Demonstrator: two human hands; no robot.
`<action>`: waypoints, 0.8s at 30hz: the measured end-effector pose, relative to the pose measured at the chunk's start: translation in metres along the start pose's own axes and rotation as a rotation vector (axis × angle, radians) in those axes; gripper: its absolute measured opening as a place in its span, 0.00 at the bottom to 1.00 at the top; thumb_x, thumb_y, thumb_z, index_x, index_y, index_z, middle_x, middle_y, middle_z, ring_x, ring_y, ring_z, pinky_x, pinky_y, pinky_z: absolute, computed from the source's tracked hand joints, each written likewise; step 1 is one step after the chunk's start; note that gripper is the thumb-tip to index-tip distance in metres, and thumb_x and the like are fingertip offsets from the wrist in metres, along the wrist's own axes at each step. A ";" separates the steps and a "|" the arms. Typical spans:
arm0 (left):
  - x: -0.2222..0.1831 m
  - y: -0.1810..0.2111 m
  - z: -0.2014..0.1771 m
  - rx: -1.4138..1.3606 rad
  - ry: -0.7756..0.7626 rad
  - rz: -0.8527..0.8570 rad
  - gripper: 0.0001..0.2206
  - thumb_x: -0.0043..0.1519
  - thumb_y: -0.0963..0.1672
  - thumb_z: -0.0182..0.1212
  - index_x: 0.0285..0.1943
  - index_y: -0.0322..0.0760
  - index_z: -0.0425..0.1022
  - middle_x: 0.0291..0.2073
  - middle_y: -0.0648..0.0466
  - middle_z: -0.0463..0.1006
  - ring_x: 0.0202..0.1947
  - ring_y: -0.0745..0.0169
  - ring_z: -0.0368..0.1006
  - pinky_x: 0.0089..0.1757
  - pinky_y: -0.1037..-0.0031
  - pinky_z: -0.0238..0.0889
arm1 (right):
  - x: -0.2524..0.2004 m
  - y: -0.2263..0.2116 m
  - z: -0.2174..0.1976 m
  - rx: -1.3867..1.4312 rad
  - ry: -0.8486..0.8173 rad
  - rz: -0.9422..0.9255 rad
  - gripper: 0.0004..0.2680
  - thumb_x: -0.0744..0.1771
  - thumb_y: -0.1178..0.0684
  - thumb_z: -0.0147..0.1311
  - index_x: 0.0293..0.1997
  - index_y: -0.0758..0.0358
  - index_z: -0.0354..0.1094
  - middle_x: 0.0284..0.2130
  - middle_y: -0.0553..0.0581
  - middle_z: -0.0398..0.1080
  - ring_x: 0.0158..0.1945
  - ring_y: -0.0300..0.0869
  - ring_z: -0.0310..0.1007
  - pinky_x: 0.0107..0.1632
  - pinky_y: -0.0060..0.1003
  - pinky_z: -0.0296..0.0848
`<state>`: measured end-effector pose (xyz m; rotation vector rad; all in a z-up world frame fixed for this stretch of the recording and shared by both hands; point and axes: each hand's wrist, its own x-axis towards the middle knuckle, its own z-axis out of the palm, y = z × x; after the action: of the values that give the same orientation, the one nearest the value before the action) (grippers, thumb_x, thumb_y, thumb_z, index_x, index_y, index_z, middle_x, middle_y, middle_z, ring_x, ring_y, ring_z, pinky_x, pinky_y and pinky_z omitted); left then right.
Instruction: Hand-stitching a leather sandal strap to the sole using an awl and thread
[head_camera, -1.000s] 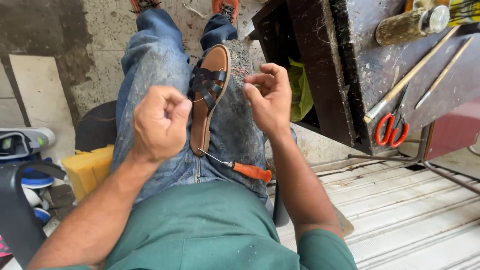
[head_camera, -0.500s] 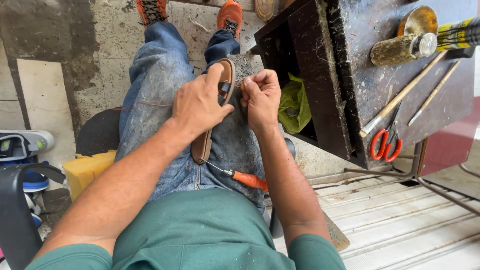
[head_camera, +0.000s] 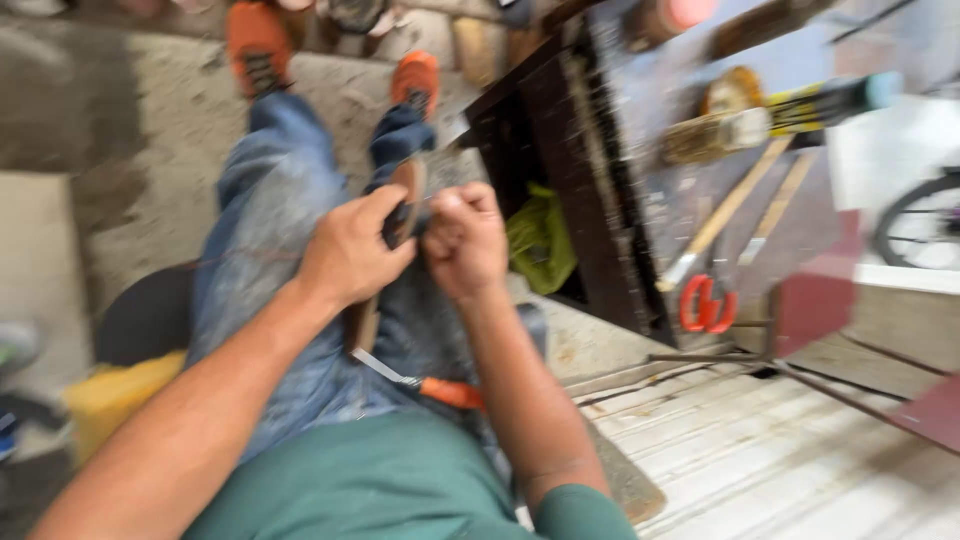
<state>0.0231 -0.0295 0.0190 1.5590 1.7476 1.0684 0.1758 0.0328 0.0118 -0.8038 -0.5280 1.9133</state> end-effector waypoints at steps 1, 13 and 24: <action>-0.002 0.000 0.003 -0.003 0.031 0.006 0.24 0.50 0.46 0.71 0.57 0.44 0.74 0.35 0.44 0.80 0.39 0.40 0.79 0.39 0.54 0.73 | 0.006 0.005 -0.002 -0.207 0.078 -0.129 0.07 0.66 0.61 0.58 0.37 0.50 0.65 0.26 0.51 0.69 0.16 0.27 0.52 0.18 0.21 0.53; -0.017 -0.029 0.013 0.239 0.099 -0.009 0.29 0.49 0.54 0.73 0.60 0.44 0.82 0.42 0.52 0.84 0.44 0.52 0.80 0.48 0.64 0.70 | -0.009 -0.040 0.015 -1.101 -0.238 -0.014 0.14 0.59 0.43 0.56 0.44 0.50 0.62 0.29 0.50 0.72 0.26 0.41 0.67 0.29 0.37 0.61; -0.007 -0.057 0.018 0.279 -0.019 -0.190 0.24 0.54 0.52 0.73 0.61 0.52 0.83 0.22 0.58 0.74 0.28 0.60 0.73 0.42 0.70 0.67 | 0.002 -0.015 0.012 -0.025 -0.338 -0.198 0.08 0.61 0.54 0.59 0.26 0.58 0.61 0.17 0.50 0.53 0.27 0.38 0.50 0.37 0.31 0.52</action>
<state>0.0089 -0.0331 -0.0390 1.5173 2.0539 0.7398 0.1756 0.0412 0.0289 -0.4244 -0.8069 1.8672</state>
